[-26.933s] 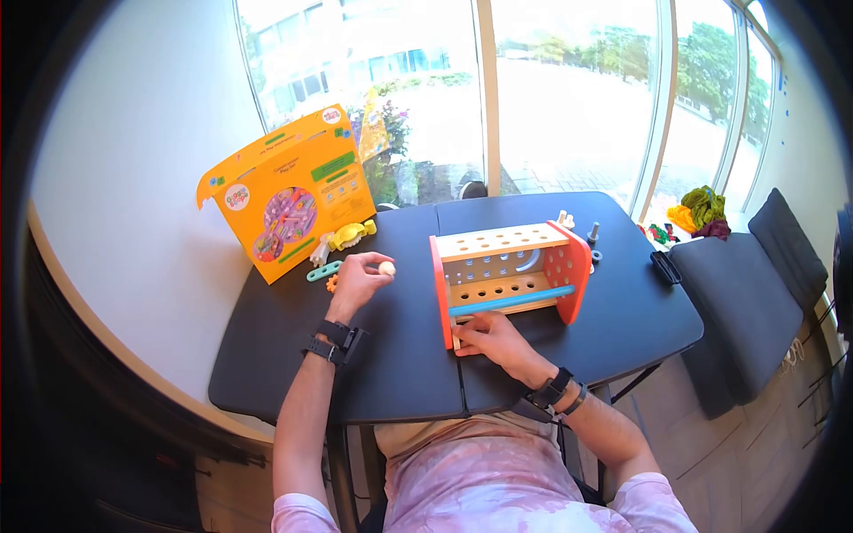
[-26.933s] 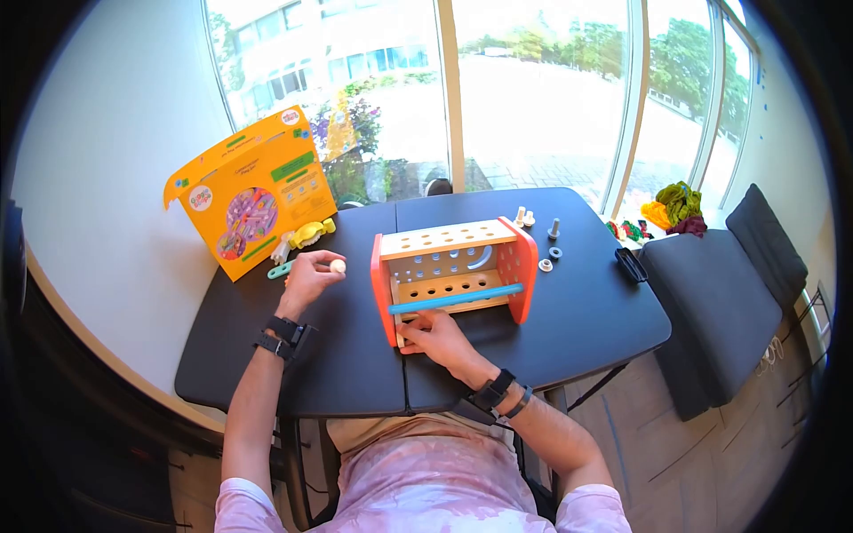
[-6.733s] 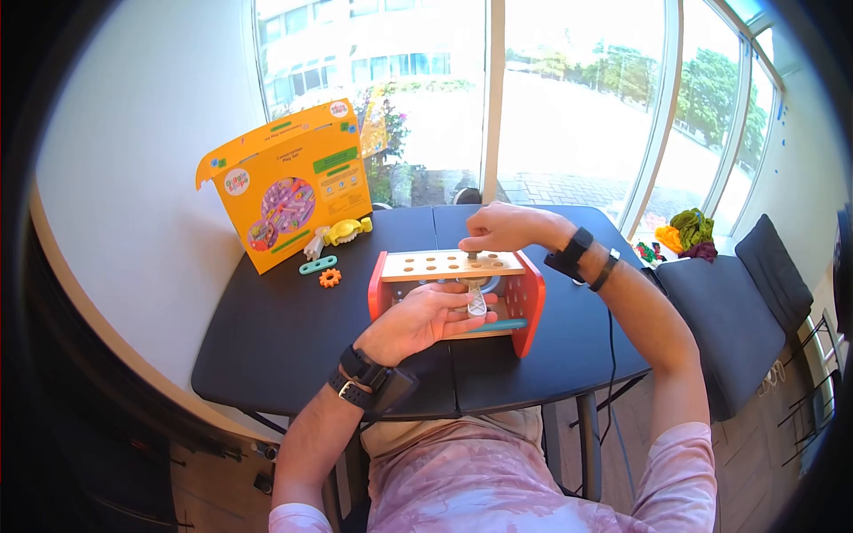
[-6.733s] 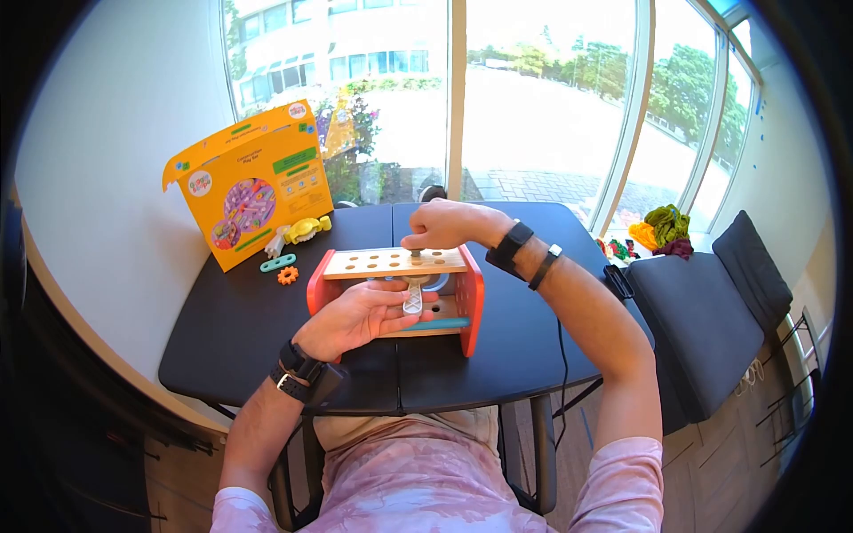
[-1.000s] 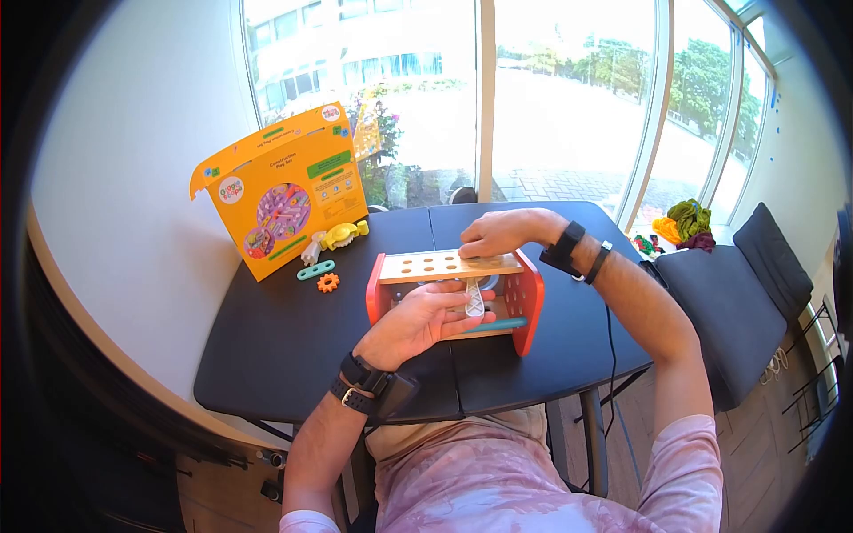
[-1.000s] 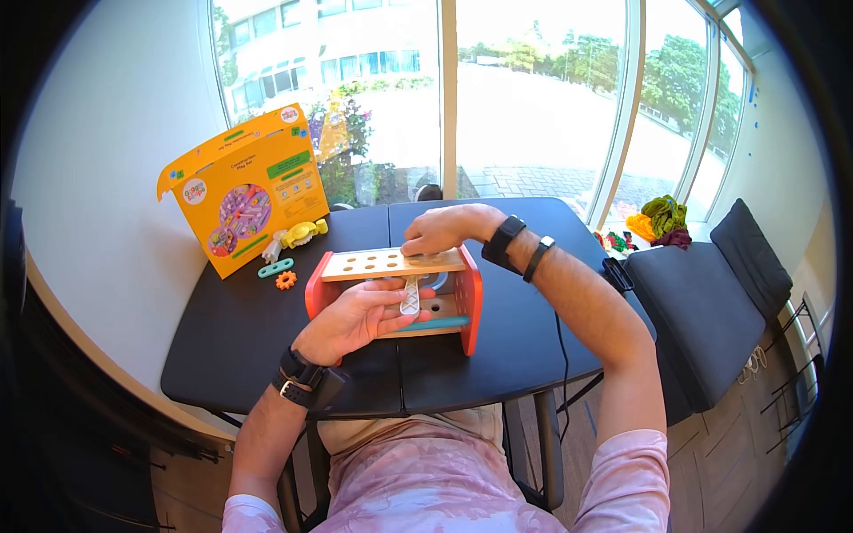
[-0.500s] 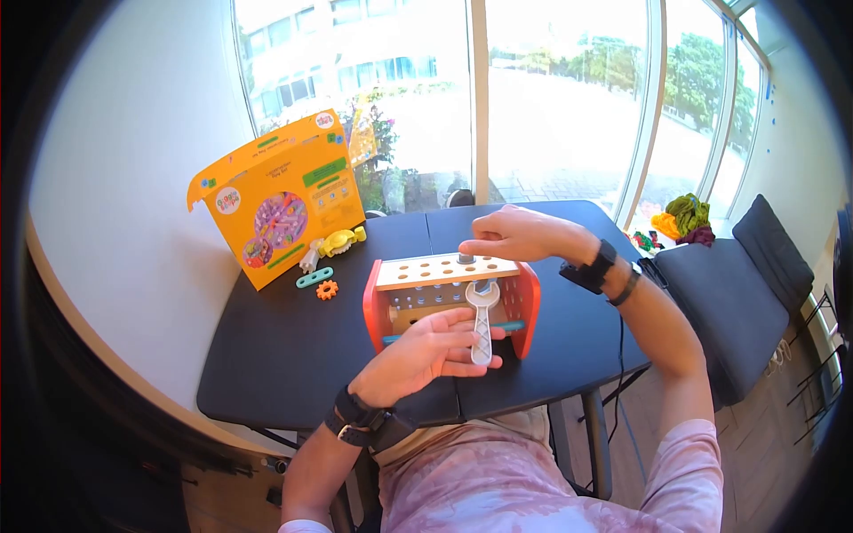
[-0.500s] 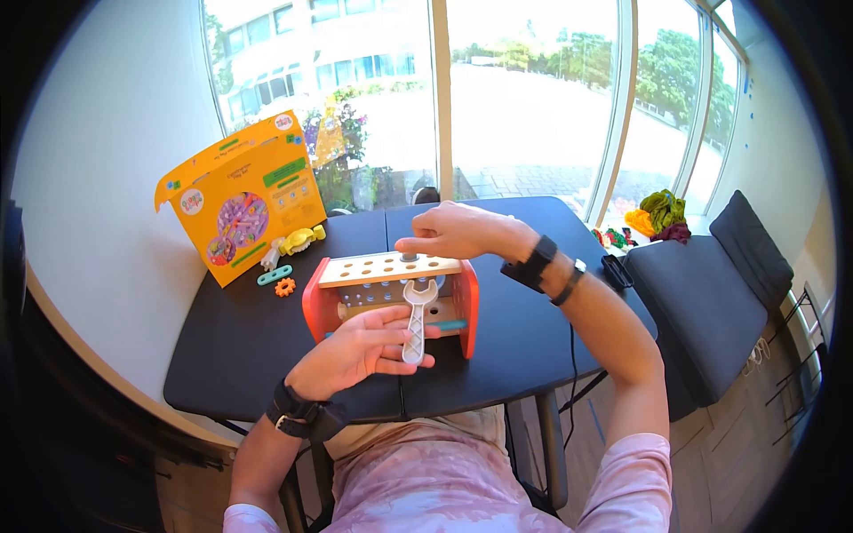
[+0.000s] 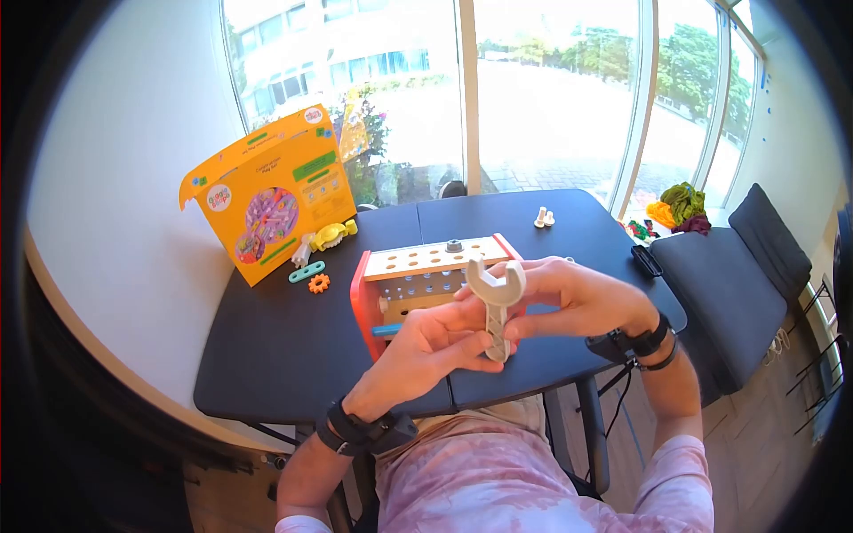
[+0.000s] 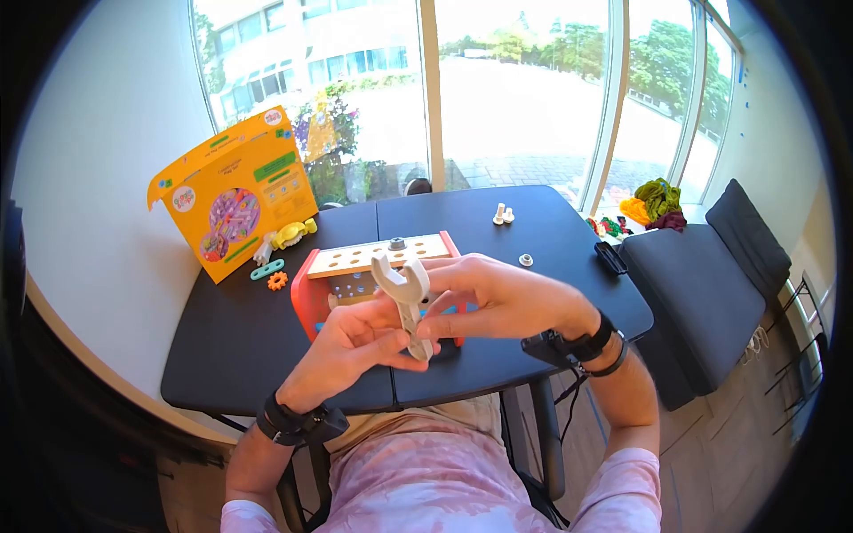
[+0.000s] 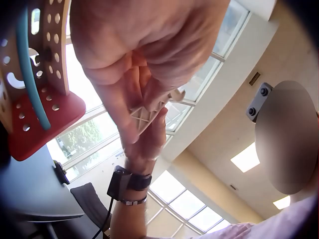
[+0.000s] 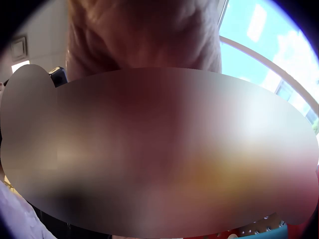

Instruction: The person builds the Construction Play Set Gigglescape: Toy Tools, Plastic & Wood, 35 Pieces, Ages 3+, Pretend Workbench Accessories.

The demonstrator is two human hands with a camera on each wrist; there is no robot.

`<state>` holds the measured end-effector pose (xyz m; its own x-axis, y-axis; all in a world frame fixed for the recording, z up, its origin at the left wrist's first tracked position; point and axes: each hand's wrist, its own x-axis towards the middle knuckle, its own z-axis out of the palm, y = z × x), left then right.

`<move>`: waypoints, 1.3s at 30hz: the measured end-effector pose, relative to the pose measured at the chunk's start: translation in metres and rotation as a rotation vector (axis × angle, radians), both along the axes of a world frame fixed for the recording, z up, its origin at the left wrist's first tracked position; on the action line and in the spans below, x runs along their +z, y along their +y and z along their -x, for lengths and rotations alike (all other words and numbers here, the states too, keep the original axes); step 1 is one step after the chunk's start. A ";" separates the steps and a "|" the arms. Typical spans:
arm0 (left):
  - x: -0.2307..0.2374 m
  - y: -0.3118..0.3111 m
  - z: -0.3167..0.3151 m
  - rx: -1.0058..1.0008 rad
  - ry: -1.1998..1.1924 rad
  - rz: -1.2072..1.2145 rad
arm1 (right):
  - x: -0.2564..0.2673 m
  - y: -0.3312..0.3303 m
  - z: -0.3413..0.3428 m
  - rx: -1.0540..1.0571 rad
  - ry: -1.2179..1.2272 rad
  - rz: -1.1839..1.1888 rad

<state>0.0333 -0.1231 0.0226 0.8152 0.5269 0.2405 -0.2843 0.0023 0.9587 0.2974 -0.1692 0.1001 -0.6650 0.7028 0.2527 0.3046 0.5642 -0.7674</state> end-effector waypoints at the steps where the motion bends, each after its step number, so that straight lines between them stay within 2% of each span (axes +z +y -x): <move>1: 0.000 -0.002 0.000 -0.001 0.006 -0.013 | -0.002 0.000 -0.001 0.013 0.032 -0.022; 4: 0.008 -0.008 0.000 0.078 0.062 0.022 | -0.006 0.000 -0.004 0.002 0.154 -0.036; 5: 0.013 -0.011 -0.001 0.117 0.087 0.046 | -0.005 0.002 -0.009 -0.059 0.181 -0.053; 7: 0.021 -0.015 0.003 0.238 0.135 -0.085 | 0.005 0.010 -0.027 -0.183 0.230 -0.083; 10: 0.021 -0.010 0.017 0.462 0.160 -0.313 | 0.010 0.035 -0.063 -0.555 0.150 -0.225; 12: 0.021 -0.003 0.030 0.620 0.193 -0.421 | -0.012 0.064 -0.104 -0.839 0.013 -0.388; 14: 0.026 0.009 0.044 0.787 0.254 -0.469 | -0.057 0.102 -0.159 -1.116 -0.305 -0.589; 16: 0.031 0.019 0.051 0.909 0.255 -0.512 | -0.102 0.123 -0.207 -1.200 -0.485 -0.540; 18: 0.030 0.036 0.062 1.033 0.266 -0.569 | -0.151 0.141 -0.246 -1.263 -0.566 -0.540; 20: 0.011 0.067 0.072 1.137 0.295 -0.639 | -0.170 0.145 -0.256 -1.320 -0.626 -0.462; 22: -0.006 0.091 0.078 1.113 0.252 -0.529 | -0.180 0.145 -0.257 -1.370 -0.669 -0.307; 26: -0.023 0.107 0.083 1.007 0.325 -0.292 | -0.175 0.136 -0.230 -1.388 -0.797 -0.266; 27: -0.020 0.105 0.083 0.972 0.356 -0.225 | -0.172 0.132 -0.219 -1.312 -0.730 -0.426; 29: -0.008 0.096 0.083 0.867 0.452 -0.109 | -0.125 0.122 -0.164 -1.137 -0.593 -0.260; 31: 0.002 0.089 0.085 0.754 0.586 -0.010 | -0.081 0.099 -0.094 -0.987 -0.174 0.394; 34: -0.004 0.089 0.087 0.685 0.492 0.047 | -0.054 0.069 -0.036 -0.658 0.029 0.600; 37: -0.018 0.092 0.095 0.700 0.408 -0.001 | -0.071 0.062 -0.032 -0.622 0.129 0.444; 39: -0.021 0.092 0.103 0.666 0.337 -0.052 | -0.067 0.055 -0.024 -0.624 0.147 0.423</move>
<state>-0.0693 -0.0311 0.0017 0.3616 0.9296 0.0721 0.1000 -0.1156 0.9883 0.3216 -0.1145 0.0334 -0.0941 0.9934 -0.0654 0.3480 -0.0288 -0.9370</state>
